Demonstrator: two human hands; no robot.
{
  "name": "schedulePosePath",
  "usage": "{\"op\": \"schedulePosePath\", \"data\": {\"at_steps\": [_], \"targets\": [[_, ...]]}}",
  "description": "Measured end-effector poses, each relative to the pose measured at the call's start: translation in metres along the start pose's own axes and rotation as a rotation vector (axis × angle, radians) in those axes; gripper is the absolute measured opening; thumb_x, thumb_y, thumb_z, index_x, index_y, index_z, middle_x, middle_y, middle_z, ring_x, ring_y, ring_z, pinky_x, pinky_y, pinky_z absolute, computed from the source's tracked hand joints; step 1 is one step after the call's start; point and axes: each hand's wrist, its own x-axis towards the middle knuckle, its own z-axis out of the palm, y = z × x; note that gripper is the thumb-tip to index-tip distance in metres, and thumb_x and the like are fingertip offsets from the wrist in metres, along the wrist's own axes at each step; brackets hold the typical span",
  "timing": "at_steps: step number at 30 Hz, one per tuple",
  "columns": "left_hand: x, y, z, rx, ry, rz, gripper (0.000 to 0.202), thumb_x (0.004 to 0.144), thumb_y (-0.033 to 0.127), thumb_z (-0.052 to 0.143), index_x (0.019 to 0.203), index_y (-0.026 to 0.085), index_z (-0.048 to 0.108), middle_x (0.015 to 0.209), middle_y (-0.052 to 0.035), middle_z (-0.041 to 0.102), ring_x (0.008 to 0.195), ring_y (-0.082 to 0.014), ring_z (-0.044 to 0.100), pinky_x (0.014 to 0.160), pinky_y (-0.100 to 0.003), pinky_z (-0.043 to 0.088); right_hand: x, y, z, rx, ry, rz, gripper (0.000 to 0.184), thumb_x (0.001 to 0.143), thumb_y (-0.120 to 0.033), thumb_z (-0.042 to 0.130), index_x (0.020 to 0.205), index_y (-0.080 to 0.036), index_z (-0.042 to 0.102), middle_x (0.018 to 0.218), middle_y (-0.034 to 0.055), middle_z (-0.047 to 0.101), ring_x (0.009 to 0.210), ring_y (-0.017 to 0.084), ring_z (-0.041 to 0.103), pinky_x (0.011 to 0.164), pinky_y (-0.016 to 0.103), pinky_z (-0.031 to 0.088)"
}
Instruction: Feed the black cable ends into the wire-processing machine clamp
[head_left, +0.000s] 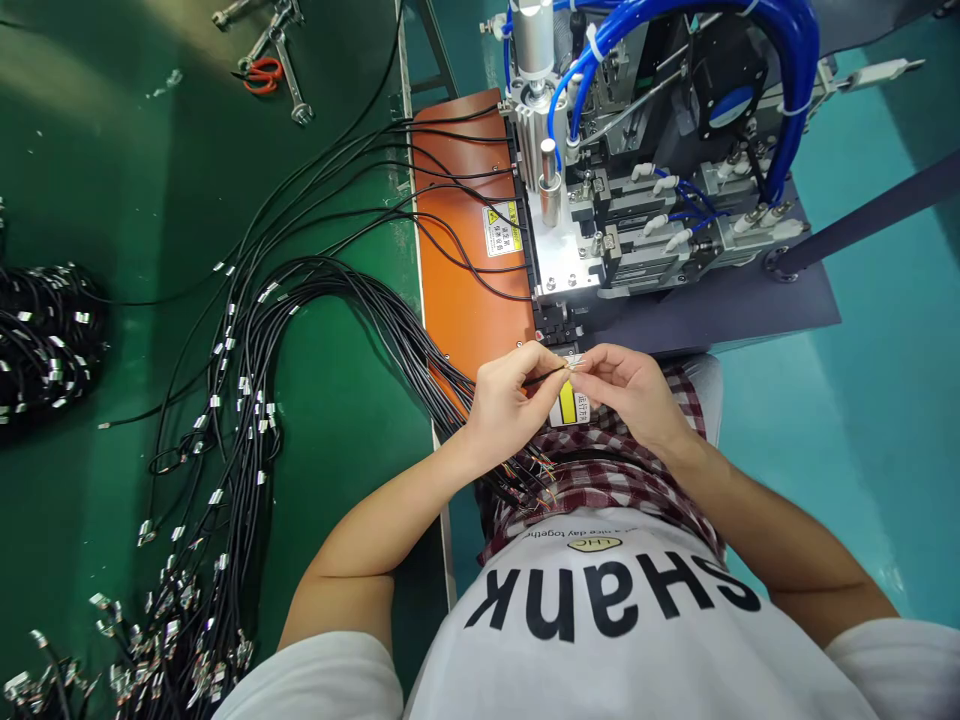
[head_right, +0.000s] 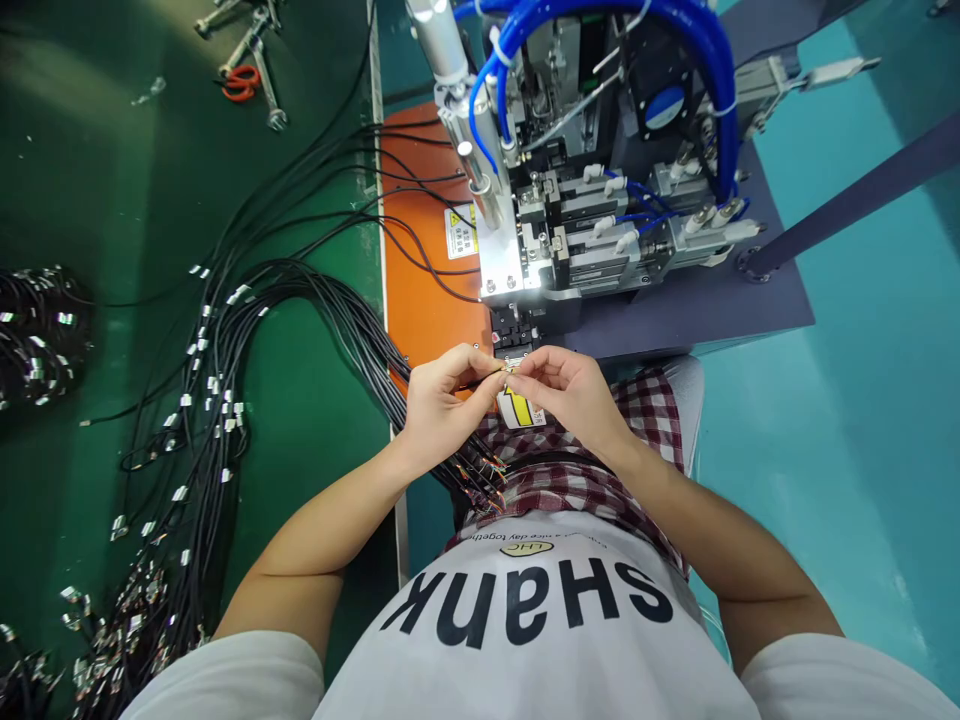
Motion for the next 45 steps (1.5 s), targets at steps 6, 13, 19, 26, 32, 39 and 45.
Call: {"op": "schedulePosePath", "data": {"at_steps": [6, 13, 19, 26, 32, 39, 45], "targets": [[0.0, 0.0, 0.0, -0.017, -0.029, -0.008, 0.018, 0.092, 0.033, 0.067, 0.084, 0.017, 0.063, 0.074, -0.0008, 0.064, 0.066, -0.0105, 0.059, 0.064, -0.023, 0.053, 0.002, -0.003, -0.006, 0.012, -0.037, 0.021, 0.026, 0.08, -0.043, 0.08, 0.081, -0.019, 0.069, 0.074, -0.0016, 0.066, 0.056, 0.008, 0.049, 0.054, 0.023, 0.044], [0.0, -0.002, 0.001, -0.094, -0.029, -0.059, 0.018, 0.092, 0.034, 0.068, 0.087, 0.018, 0.062, 0.077, -0.0003, 0.066, 0.067, -0.0108, 0.061, 0.063, -0.024, 0.054, 0.002, 0.002, 0.0, -0.065, -0.022, -0.002, 0.03, 0.072, -0.04, 0.087, 0.081, -0.02, 0.068, 0.079, -0.0008, 0.068, 0.066, 0.011, 0.058, 0.06, 0.024, 0.049], [-0.001, -0.002, 0.001, -0.096, -0.028, -0.076, 0.019, 0.091, 0.033, 0.07, 0.084, 0.017, 0.062, 0.076, -0.0003, 0.064, 0.065, -0.0101, 0.059, 0.061, -0.023, 0.053, 0.003, 0.001, -0.008, -0.001, -0.052, -0.004, 0.027, 0.072, -0.037, 0.087, 0.086, -0.02, 0.071, 0.079, -0.0014, 0.069, 0.065, 0.01, 0.058, 0.06, 0.023, 0.048], [0.0, -0.001, 0.0, -0.155, -0.034, -0.097, 0.019, 0.09, 0.034, 0.071, 0.088, 0.017, 0.064, 0.078, -0.0013, 0.065, 0.068, -0.0107, 0.061, 0.064, -0.023, 0.054, 0.005, 0.004, -0.005, -0.051, 0.001, -0.063, 0.023, 0.075, -0.039, 0.085, 0.084, -0.021, 0.074, 0.074, -0.0015, 0.068, 0.062, 0.01, 0.055, 0.058, 0.025, 0.045], [0.005, 0.004, -0.001, -0.372, -0.086, -0.232, 0.022, 0.091, 0.036, 0.07, 0.1, 0.015, 0.07, 0.076, -0.0018, 0.066, 0.06, -0.0084, 0.06, 0.055, -0.02, 0.052, 0.004, 0.007, -0.003, -0.166, 0.028, -0.174, 0.018, 0.081, -0.036, 0.08, 0.083, -0.02, 0.073, 0.078, -0.0005, 0.067, 0.066, 0.011, 0.054, 0.058, 0.027, 0.041], [0.017, 0.012, -0.007, -0.571, -0.174, -0.418, 0.026, 0.084, 0.035, 0.079, 0.093, 0.014, 0.068, 0.072, -0.0026, 0.067, 0.061, -0.0114, 0.065, 0.057, -0.022, 0.053, 0.002, 0.002, -0.008, -0.359, 0.034, -0.297, 0.011, 0.085, -0.03, 0.076, 0.084, -0.021, 0.072, 0.082, -0.0001, 0.065, 0.065, 0.011, 0.053, 0.057, 0.028, 0.039], [0.017, 0.008, 0.003, -0.68, -0.097, -0.487, 0.026, 0.086, 0.039, 0.076, 0.086, 0.017, 0.061, 0.063, 0.0032, 0.056, 0.048, -0.0061, 0.05, 0.047, -0.019, 0.04, 0.0, 0.0, -0.003, -0.477, 0.062, -0.423, 0.007, 0.087, -0.019, 0.072, 0.082, -0.021, 0.069, 0.081, -0.0006, 0.065, 0.071, 0.012, 0.056, 0.062, 0.028, 0.04]]}}
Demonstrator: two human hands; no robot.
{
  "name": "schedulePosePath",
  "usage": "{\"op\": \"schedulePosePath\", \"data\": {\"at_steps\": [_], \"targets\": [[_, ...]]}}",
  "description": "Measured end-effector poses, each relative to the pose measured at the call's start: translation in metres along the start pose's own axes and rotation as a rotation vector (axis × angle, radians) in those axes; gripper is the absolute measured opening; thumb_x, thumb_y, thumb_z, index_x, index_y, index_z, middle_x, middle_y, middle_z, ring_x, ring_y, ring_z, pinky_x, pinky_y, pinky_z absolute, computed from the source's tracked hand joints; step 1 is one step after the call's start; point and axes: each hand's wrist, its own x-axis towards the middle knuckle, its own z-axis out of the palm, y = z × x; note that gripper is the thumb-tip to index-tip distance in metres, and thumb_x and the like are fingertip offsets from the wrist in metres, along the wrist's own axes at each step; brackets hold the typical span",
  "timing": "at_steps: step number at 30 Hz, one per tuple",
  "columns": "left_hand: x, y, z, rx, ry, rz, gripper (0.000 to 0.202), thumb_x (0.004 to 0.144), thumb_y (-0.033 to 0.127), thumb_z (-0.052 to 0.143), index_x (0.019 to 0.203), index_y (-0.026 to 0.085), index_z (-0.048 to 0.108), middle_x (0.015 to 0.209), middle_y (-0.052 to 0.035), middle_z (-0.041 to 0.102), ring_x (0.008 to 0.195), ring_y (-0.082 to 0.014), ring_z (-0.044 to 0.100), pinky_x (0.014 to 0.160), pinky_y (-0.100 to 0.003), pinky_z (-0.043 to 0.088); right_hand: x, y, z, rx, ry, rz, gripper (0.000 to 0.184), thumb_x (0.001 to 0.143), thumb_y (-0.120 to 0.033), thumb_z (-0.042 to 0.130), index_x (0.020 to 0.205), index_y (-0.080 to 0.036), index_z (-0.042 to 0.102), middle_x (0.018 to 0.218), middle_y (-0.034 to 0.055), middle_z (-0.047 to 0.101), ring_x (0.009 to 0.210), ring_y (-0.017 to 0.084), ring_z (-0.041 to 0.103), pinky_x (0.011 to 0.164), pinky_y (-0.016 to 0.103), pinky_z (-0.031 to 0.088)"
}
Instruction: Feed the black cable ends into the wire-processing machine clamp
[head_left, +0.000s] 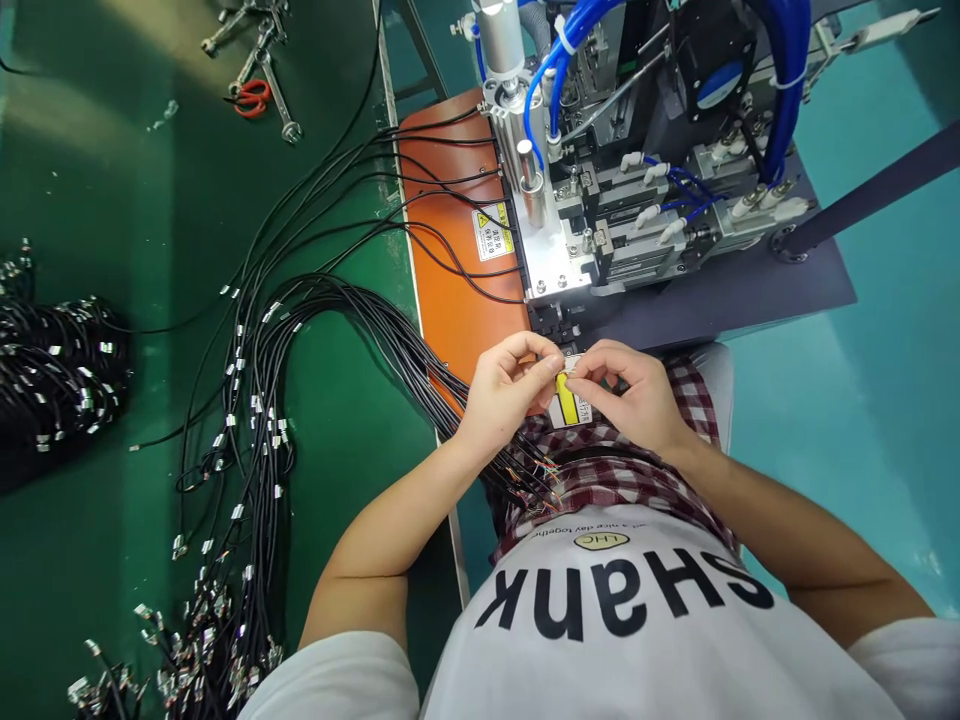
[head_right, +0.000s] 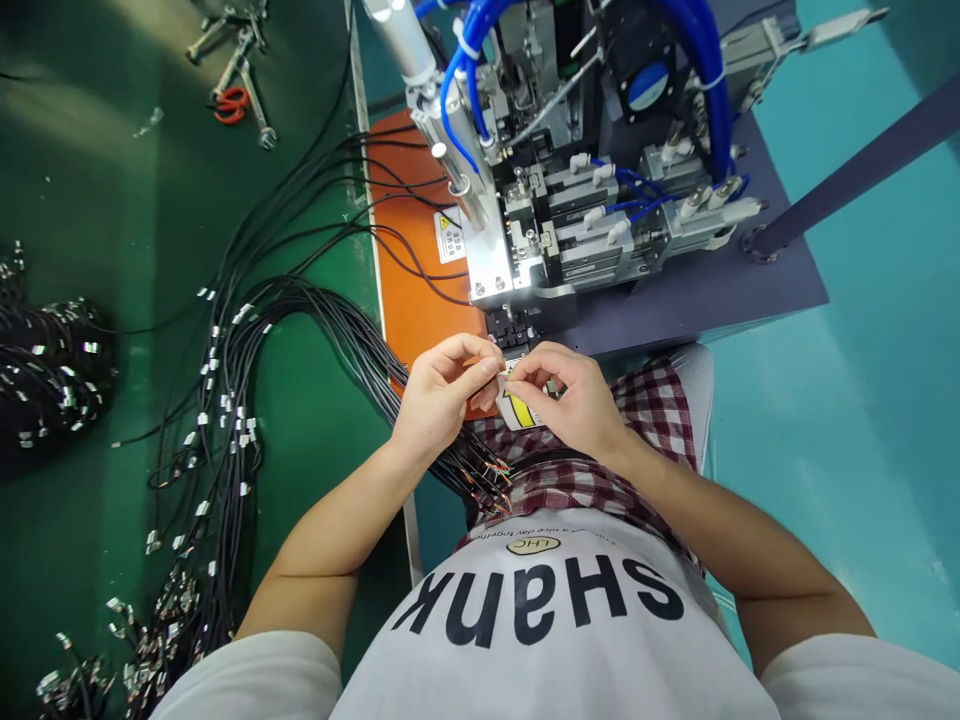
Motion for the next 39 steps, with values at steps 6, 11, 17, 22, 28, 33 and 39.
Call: {"op": "schedulePosePath", "data": {"at_steps": [6, 11, 17, 22, 28, 33, 39], "targets": [[0.001, -0.006, -0.004, -0.006, -0.049, -0.046, 0.027, 0.088, 0.04, 0.074, 0.093, 0.016, 0.064, 0.06, 0.0049, 0.049, 0.052, -0.0055, 0.043, 0.047, -0.017, 0.036, 0.001, 0.003, 0.006, -0.059, 0.065, 0.01, 0.011, 0.089, -0.022, 0.07, 0.079, -0.021, 0.067, 0.076, -0.0012, 0.062, 0.068, 0.012, 0.054, 0.06, 0.028, 0.038], [0.002, -0.002, -0.011, 0.016, -0.052, -0.105, 0.033, 0.081, 0.041, 0.08, 0.092, 0.013, 0.069, 0.061, 0.0025, 0.056, 0.052, -0.0059, 0.047, 0.047, -0.018, 0.04, 0.001, 0.004, 0.008, -0.104, 0.077, 0.013, 0.01, 0.088, -0.021, 0.07, 0.079, -0.021, 0.067, 0.075, -0.0016, 0.062, 0.067, 0.012, 0.053, 0.061, 0.029, 0.038], [0.0, 0.003, -0.016, 0.002, -0.036, -0.253, 0.035, 0.072, 0.039, 0.087, 0.088, 0.014, 0.067, 0.066, -0.0033, 0.068, 0.058, -0.0113, 0.063, 0.051, -0.018, 0.048, 0.0, 0.004, 0.01, -0.096, 0.048, 0.045, 0.011, 0.089, -0.022, 0.07, 0.079, -0.021, 0.067, 0.076, -0.0016, 0.063, 0.069, 0.012, 0.054, 0.062, 0.029, 0.038], [0.001, 0.005, -0.017, -0.048, -0.045, -0.288, 0.035, 0.069, 0.035, 0.089, 0.086, 0.015, 0.066, 0.061, 0.0001, 0.065, 0.053, -0.0082, 0.059, 0.05, -0.017, 0.049, 0.002, 0.004, 0.011, -0.079, 0.039, 0.043, 0.01, 0.089, -0.022, 0.07, 0.079, -0.021, 0.067, 0.077, -0.0016, 0.062, 0.069, 0.012, 0.053, 0.062, 0.029, 0.039], [0.002, 0.003, -0.017, -0.108, -0.003, -0.311, 0.035, 0.066, 0.033, 0.091, 0.083, 0.015, 0.066, 0.061, 0.0032, 0.061, 0.052, -0.0061, 0.054, 0.05, -0.017, 0.049, 0.002, 0.005, 0.013, -0.083, 0.045, 0.034, 0.009, 0.089, -0.021, 0.07, 0.08, -0.021, 0.067, 0.077, -0.0013, 0.062, 0.07, 0.013, 0.053, 0.063, 0.029, 0.039], [0.001, 0.002, -0.018, -0.111, 0.006, -0.3, 0.034, 0.067, 0.032, 0.09, 0.085, 0.015, 0.067, 0.066, 0.0015, 0.064, 0.056, -0.0084, 0.06, 0.051, -0.018, 0.05, 0.002, 0.003, 0.014, -0.076, 0.042, 0.036, 0.009, 0.089, -0.022, 0.069, 0.08, -0.021, 0.067, 0.077, -0.0013, 0.062, 0.07, 0.013, 0.053, 0.063, 0.029, 0.04], [-0.002, 0.002, -0.015, -0.073, 0.044, -0.226, 0.032, 0.069, 0.034, 0.088, 0.083, 0.015, 0.068, 0.058, 0.004, 0.057, 0.048, -0.0056, 0.049, 0.046, -0.017, 0.043, 0.003, 0.003, 0.014, -0.091, 0.052, 0.029, 0.009, 0.09, -0.023, 0.068, 0.081, -0.022, 0.066, 0.08, 0.0001, 0.064, 0.071, 0.014, 0.055, 0.063, 0.029, 0.042]]}}
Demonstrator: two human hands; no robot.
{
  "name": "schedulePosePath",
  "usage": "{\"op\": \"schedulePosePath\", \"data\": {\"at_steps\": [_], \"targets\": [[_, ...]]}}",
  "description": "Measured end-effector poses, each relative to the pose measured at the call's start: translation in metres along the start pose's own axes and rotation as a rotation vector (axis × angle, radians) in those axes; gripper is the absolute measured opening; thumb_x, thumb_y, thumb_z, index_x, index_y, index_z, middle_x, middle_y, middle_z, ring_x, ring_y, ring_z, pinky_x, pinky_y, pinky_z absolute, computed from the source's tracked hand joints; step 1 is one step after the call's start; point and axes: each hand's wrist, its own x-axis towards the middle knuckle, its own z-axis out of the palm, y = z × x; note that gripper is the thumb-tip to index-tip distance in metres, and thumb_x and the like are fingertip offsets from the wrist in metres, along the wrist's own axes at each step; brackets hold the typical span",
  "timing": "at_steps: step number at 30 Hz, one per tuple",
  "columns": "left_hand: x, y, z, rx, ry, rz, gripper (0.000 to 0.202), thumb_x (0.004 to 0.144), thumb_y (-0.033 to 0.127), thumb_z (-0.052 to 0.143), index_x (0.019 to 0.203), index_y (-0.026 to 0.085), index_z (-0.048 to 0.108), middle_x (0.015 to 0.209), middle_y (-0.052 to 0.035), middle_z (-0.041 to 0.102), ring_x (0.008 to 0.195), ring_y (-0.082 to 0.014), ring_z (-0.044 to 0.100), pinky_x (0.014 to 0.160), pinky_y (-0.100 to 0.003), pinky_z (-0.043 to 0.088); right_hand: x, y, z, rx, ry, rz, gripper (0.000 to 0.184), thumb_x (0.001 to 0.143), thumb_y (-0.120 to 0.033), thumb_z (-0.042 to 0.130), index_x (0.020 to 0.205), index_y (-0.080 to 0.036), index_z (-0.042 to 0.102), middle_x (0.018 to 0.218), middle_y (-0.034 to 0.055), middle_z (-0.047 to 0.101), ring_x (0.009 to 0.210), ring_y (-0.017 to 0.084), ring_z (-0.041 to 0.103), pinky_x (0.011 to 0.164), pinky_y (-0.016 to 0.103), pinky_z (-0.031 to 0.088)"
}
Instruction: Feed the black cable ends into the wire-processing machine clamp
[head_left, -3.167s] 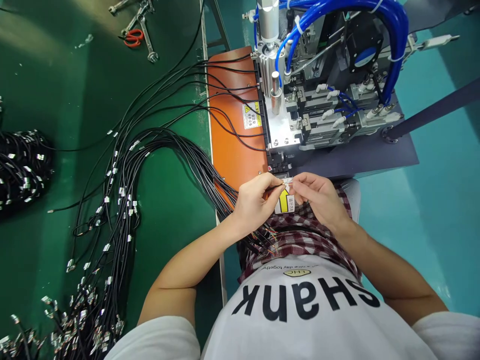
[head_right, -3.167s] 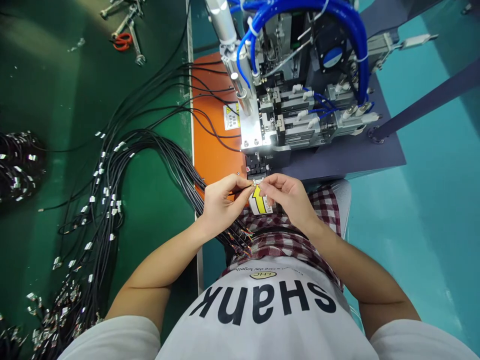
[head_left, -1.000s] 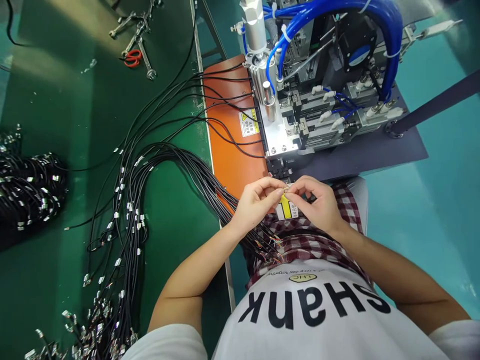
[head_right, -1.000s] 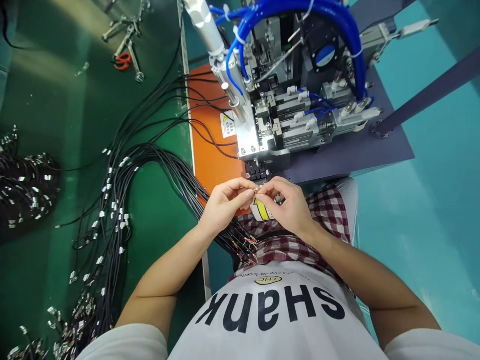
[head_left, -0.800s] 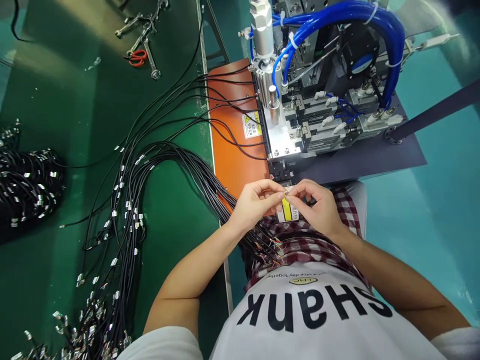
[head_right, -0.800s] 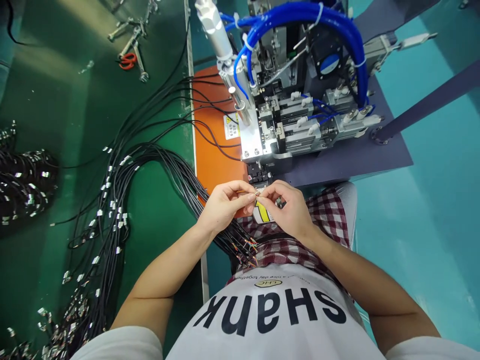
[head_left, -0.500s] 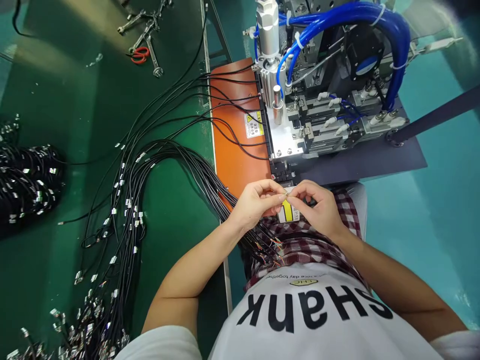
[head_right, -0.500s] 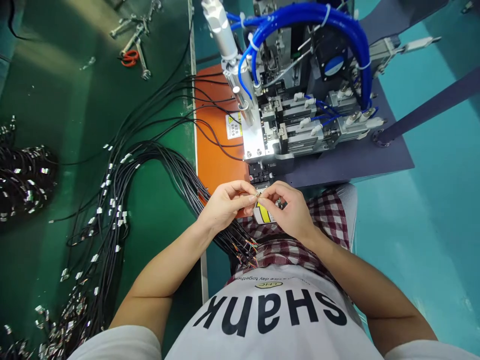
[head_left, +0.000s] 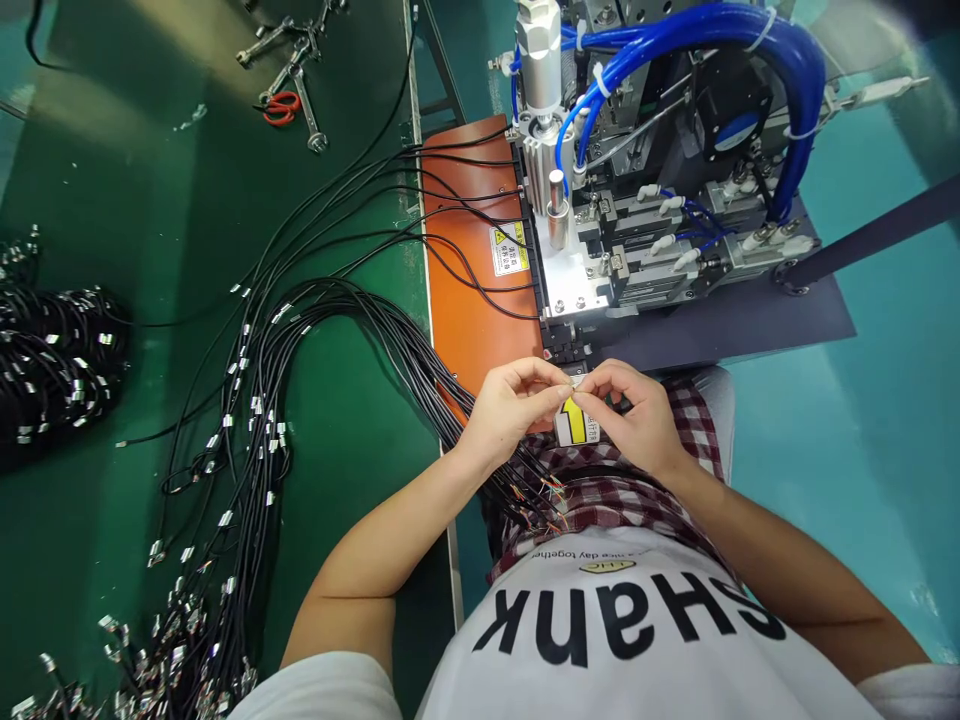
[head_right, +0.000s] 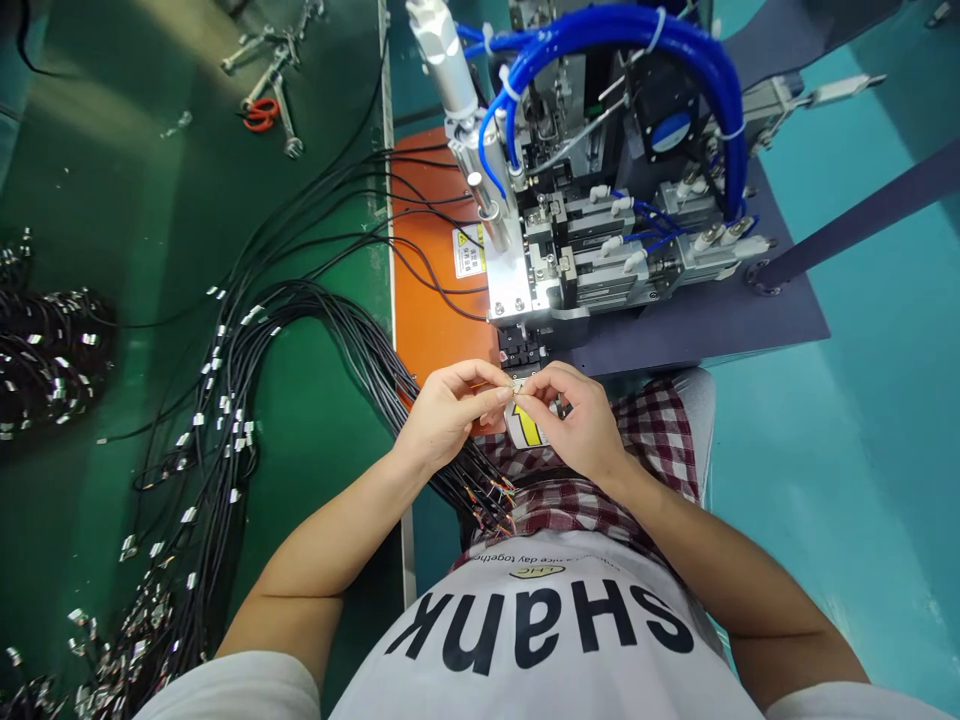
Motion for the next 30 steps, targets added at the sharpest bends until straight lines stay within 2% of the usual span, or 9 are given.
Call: {"op": "schedulePosePath", "data": {"at_steps": [3, 8, 12, 18, 23, 30], "targets": [[0.001, -0.002, 0.001, -0.019, 0.001, -0.02, 0.031, 0.071, 0.034, 0.087, 0.083, 0.014, 0.068, 0.062, 0.0046, 0.055, 0.05, -0.0036, 0.044, 0.046, -0.016, 0.039, -0.001, -0.001, 0.003, -0.012, 0.005, -0.024, 0.01, 0.091, -0.022, 0.066, 0.081, -0.022, 0.065, 0.079, 0.0002, 0.063, 0.071, 0.014, 0.055, 0.064, 0.029, 0.043], [0.003, -0.006, 0.001, 0.015, 0.032, -0.005, 0.03, 0.073, 0.036, 0.084, 0.083, 0.014, 0.066, 0.068, 0.0037, 0.058, 0.054, -0.0045, 0.049, 0.049, -0.016, 0.04, -0.005, -0.003, 0.009, -0.069, 0.034, -0.053, 0.009, 0.091, -0.019, 0.064, 0.083, -0.023, 0.063, 0.079, 0.0005, 0.06, 0.072, 0.015, 0.056, 0.069, 0.031, 0.045], [0.004, -0.007, -0.001, 0.027, 0.021, 0.004, 0.031, 0.074, 0.037, 0.084, 0.085, 0.014, 0.066, 0.067, 0.0039, 0.058, 0.055, -0.005, 0.05, 0.051, -0.017, 0.042, -0.002, -0.002, 0.002, -0.037, -0.025, 0.012, 0.003, 0.09, -0.024, 0.068, 0.089, -0.022, 0.067, 0.084, 0.001, 0.066, 0.075, 0.015, 0.06, 0.072, 0.031, 0.047], [0.004, -0.005, -0.002, 0.033, 0.023, -0.016, 0.033, 0.074, 0.04, 0.083, 0.085, 0.014, 0.066, 0.067, 0.0032, 0.059, 0.053, -0.0049, 0.049, 0.051, -0.018, 0.043, 0.008, -0.002, -0.008, 0.022, -0.064, 0.087, 0.006, 0.091, -0.025, 0.066, 0.092, -0.022, 0.071, 0.085, 0.0008, 0.068, 0.075, 0.015, 0.059, 0.071, 0.03, 0.046], [0.005, -0.005, -0.001, 0.037, 0.021, -0.001, 0.034, 0.072, 0.04, 0.086, 0.083, 0.013, 0.066, 0.065, 0.0041, 0.058, 0.053, -0.004, 0.047, 0.054, -0.018, 0.044, 0.008, -0.004, -0.004, 0.026, -0.047, 0.077, 0.005, 0.09, -0.026, 0.068, 0.09, -0.022, 0.071, 0.083, 0.0004, 0.068, 0.074, 0.015, 0.058, 0.07, 0.03, 0.047], [0.006, -0.007, -0.003, 0.02, 0.0, -0.013, 0.035, 0.072, 0.04, 0.086, 0.085, 0.014, 0.067, 0.063, 0.0048, 0.055, 0.05, -0.0035, 0.042, 0.049, -0.018, 0.041, 0.01, -0.001, -0.002, -0.007, -0.014, 0.052, 0.008, 0.09, -0.026, 0.069, 0.083, -0.022, 0.068, 0.08, 0.0004, 0.066, 0.072, 0.015, 0.057, 0.069, 0.031, 0.047]]}}
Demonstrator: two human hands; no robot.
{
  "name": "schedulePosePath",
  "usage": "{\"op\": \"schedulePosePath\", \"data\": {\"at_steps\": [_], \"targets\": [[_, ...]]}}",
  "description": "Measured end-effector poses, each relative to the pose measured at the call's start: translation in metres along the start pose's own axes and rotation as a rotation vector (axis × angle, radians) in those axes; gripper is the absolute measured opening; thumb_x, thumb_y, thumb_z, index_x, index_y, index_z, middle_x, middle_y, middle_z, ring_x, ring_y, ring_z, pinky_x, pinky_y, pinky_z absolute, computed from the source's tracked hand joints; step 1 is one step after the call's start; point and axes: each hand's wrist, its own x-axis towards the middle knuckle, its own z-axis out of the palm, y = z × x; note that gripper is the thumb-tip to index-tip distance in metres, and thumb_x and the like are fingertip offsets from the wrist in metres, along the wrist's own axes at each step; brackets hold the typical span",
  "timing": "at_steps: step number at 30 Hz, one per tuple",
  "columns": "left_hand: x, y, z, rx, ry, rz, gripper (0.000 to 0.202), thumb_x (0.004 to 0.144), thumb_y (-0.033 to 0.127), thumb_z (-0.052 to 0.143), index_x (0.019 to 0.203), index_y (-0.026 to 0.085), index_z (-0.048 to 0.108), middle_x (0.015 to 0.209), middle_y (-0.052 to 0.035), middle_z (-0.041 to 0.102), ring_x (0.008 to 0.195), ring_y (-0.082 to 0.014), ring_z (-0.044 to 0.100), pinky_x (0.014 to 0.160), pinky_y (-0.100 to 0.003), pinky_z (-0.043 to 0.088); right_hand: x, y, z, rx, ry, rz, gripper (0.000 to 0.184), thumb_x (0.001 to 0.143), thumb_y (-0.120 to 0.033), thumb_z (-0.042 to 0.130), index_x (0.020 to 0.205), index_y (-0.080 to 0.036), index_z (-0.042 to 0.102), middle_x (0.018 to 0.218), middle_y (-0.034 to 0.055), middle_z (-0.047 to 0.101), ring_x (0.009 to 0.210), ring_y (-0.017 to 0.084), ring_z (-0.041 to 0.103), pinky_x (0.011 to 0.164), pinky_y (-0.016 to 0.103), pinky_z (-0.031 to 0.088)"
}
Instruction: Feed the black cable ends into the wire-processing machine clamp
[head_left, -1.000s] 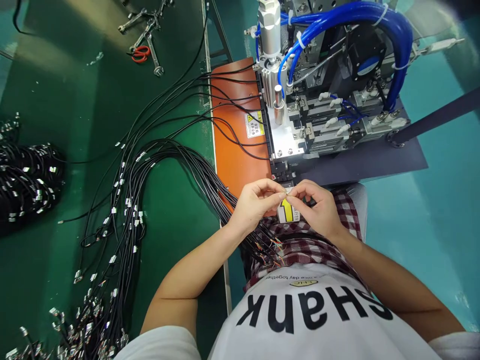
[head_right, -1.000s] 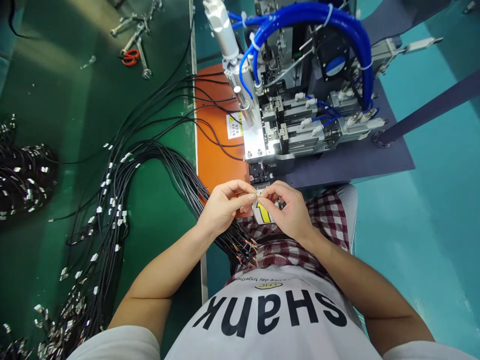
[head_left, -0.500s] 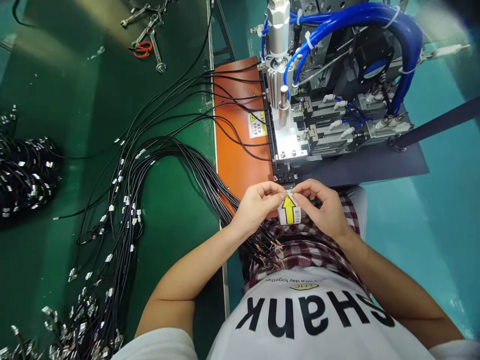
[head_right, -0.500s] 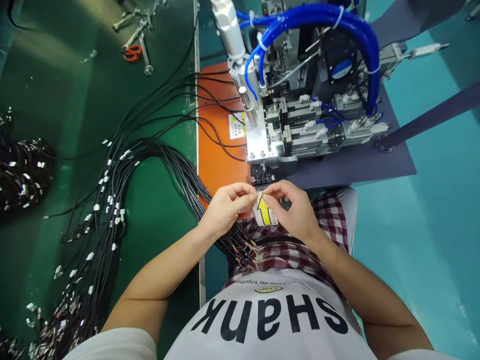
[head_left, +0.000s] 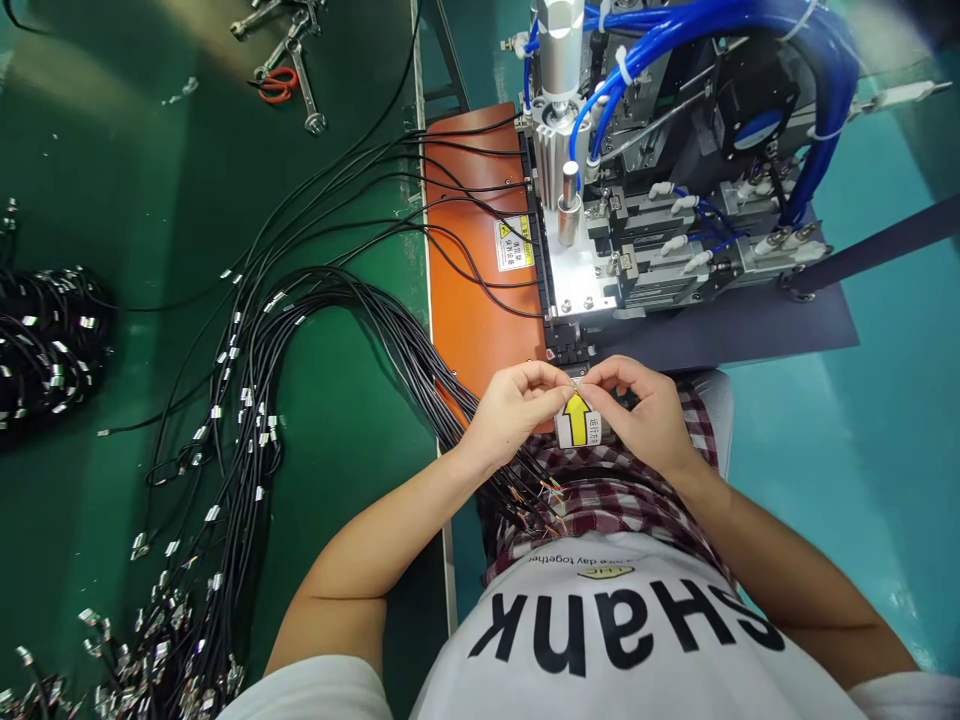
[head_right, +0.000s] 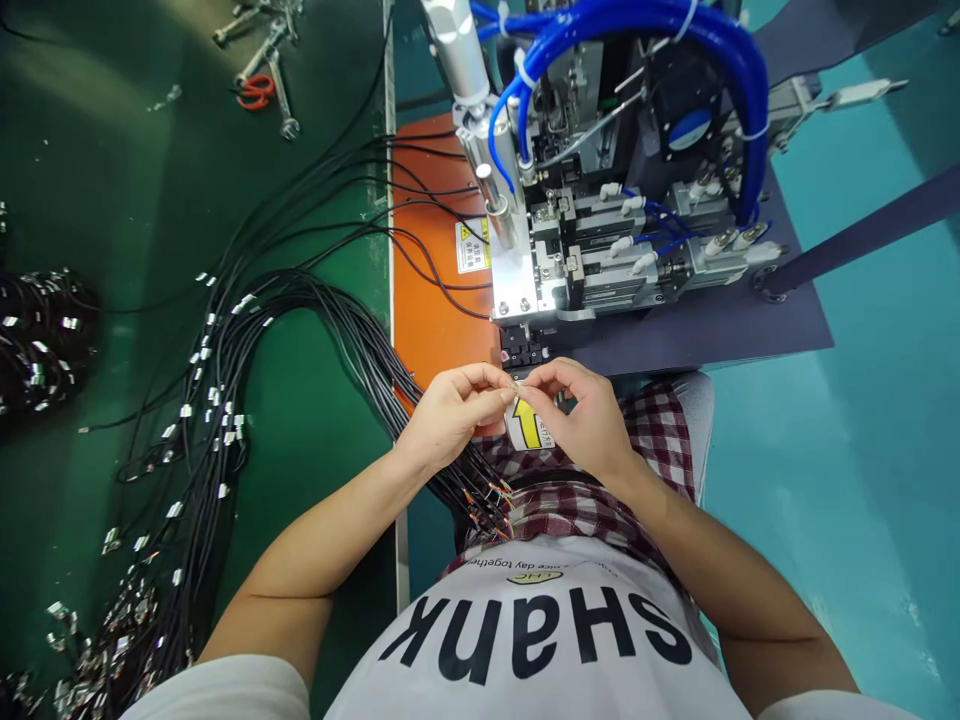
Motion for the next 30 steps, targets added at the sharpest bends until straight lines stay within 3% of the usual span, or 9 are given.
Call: {"op": "schedulePosePath", "data": {"at_steps": [4, 7, 10, 13, 18, 23, 30], "targets": [[0.0, -0.004, 0.002, 0.037, -0.017, 0.116, 0.028, 0.078, 0.038, 0.082, 0.088, 0.016, 0.067, 0.07, 0.002, 0.059, 0.052, -0.0057, 0.045, 0.047, -0.019, 0.037, 0.0, 0.003, 0.0, 0.012, -0.024, 0.0, 0.009, 0.092, -0.024, 0.065, 0.083, -0.022, 0.065, 0.08, 0.0, 0.063, 0.073, 0.015, 0.055, 0.07, 0.03, 0.046], [-0.002, -0.01, 0.006, 0.249, 0.046, 0.361, 0.019, 0.085, 0.035, 0.076, 0.087, 0.017, 0.07, 0.079, -0.0022, 0.062, 0.064, -0.0104, 0.053, 0.057, -0.023, 0.044, -0.005, 0.005, -0.003, 0.073, -0.063, 0.081, 0.011, 0.094, -0.026, 0.063, 0.084, -0.022, 0.062, 0.079, 0.0003, 0.061, 0.073, 0.015, 0.055, 0.068, 0.03, 0.045], [-0.003, -0.011, 0.008, 0.509, 0.023, 0.545, 0.013, 0.093, 0.03, 0.066, 0.09, 0.018, 0.07, 0.084, -0.0044, 0.063, 0.077, -0.0145, 0.057, 0.07, -0.026, 0.047, -0.01, 0.007, -0.009, 0.082, -0.09, 0.133, 0.013, 0.094, -0.028, 0.062, 0.083, -0.022, 0.062, 0.079, 0.0012, 0.061, 0.073, 0.016, 0.056, 0.067, 0.03, 0.045], [0.001, -0.006, 0.006, 0.719, -0.001, 0.565, 0.012, 0.098, 0.027, 0.058, 0.102, 0.02, 0.067, 0.092, -0.0053, 0.065, 0.086, -0.0165, 0.06, 0.079, -0.029, 0.049, -0.001, 0.014, -0.017, 0.073, -0.062, 0.158, 0.012, 0.092, -0.029, 0.064, 0.083, -0.021, 0.063, 0.078, 0.0009, 0.062, 0.071, 0.015, 0.056, 0.067, 0.029, 0.046], [0.026, 0.001, -0.006, 1.012, 0.122, 0.684, 0.017, 0.1, 0.022, 0.052, 0.107, 0.02, 0.067, 0.101, -0.0069, 0.064, 0.094, -0.0177, 0.061, 0.081, -0.03, 0.05, 0.035, 0.041, -0.023, 0.171, -0.014, 0.266, 0.015, 0.088, -0.033, 0.07, 0.08, -0.019, 0.067, 0.077, 0.0014, 0.066, 0.07, 0.015, 0.057, 0.065, 0.029, 0.044], [0.045, -0.01, -0.012, 1.052, 0.17, 0.755, 0.018, 0.1, 0.021, 0.051, 0.107, 0.02, 0.067, 0.097, -0.0061, 0.062, 0.091, -0.0173, 0.062, 0.08, -0.03, 0.053, 0.05, 0.058, -0.022, 0.226, -0.03, 0.349, 0.017, 0.084, -0.033, 0.073, 0.078, -0.018, 0.068, 0.072, 0.0001, 0.064, 0.063, 0.012, 0.052, 0.06, 0.028, 0.04], [0.048, -0.015, -0.015, 1.13, 0.178, 0.783, 0.021, 0.099, 0.016, 0.049, 0.111, 0.02, 0.066, 0.102, -0.0078, 0.06, 0.101, -0.0194, 0.061, 0.085, -0.032, 0.053, 0.051, 0.06, -0.02, 0.291, -0.023, 0.393, 0.016, 0.082, -0.032, 0.074, 0.077, -0.018, 0.069, 0.073, -0.0003, 0.064, 0.063, 0.011, 0.051, 0.058, 0.027, 0.04]]}}
